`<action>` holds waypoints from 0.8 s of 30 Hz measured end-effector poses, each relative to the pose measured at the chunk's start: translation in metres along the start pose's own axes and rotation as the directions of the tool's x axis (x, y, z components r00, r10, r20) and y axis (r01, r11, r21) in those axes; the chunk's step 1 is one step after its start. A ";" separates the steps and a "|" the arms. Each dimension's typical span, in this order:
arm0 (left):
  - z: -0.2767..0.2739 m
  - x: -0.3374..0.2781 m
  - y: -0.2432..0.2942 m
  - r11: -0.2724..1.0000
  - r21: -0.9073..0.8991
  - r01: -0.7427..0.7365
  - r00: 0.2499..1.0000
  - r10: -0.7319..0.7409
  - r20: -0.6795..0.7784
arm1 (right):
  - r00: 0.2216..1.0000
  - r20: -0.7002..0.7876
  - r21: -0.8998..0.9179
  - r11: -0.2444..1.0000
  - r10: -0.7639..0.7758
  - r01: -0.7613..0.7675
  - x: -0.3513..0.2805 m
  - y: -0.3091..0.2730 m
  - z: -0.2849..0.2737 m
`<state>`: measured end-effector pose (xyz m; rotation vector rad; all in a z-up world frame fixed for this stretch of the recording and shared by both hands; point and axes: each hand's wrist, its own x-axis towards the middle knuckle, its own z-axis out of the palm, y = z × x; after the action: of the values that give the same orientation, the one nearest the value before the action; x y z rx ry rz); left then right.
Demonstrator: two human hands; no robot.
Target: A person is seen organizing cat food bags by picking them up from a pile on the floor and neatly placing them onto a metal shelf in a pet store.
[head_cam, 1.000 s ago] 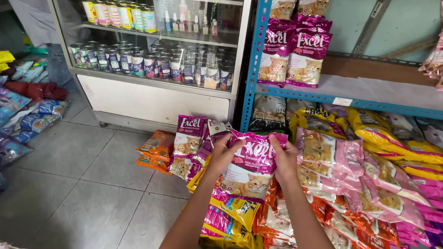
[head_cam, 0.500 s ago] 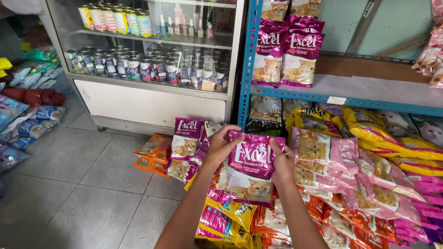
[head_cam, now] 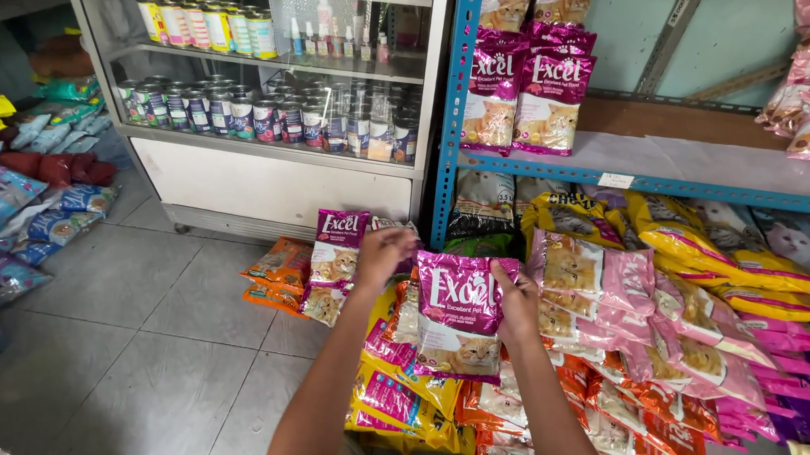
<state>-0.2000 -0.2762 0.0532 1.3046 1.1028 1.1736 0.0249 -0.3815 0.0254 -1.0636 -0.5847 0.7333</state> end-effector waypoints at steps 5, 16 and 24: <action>-0.036 -0.031 0.018 0.947 0.287 0.143 0.980 -0.175 0.092 | 1.000 -0.016 -0.022 1.000 0.012 -0.012 0.003 0.001 -0.002; 0.004 -0.040 -0.042 0.974 -0.190 -0.120 0.941 0.173 0.290 | 0.995 0.024 0.131 0.987 0.096 -0.099 -0.018 -0.036 0.047; 0.019 -0.057 -0.036 0.949 -0.285 -0.138 0.977 0.178 0.117 | 0.935 0.354 -0.114 0.993 0.008 0.035 -0.021 0.001 0.015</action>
<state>-0.1875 -0.3329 0.0131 1.2529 0.7129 1.2815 0.0003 -0.3885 0.0287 -1.0410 -0.9539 0.8951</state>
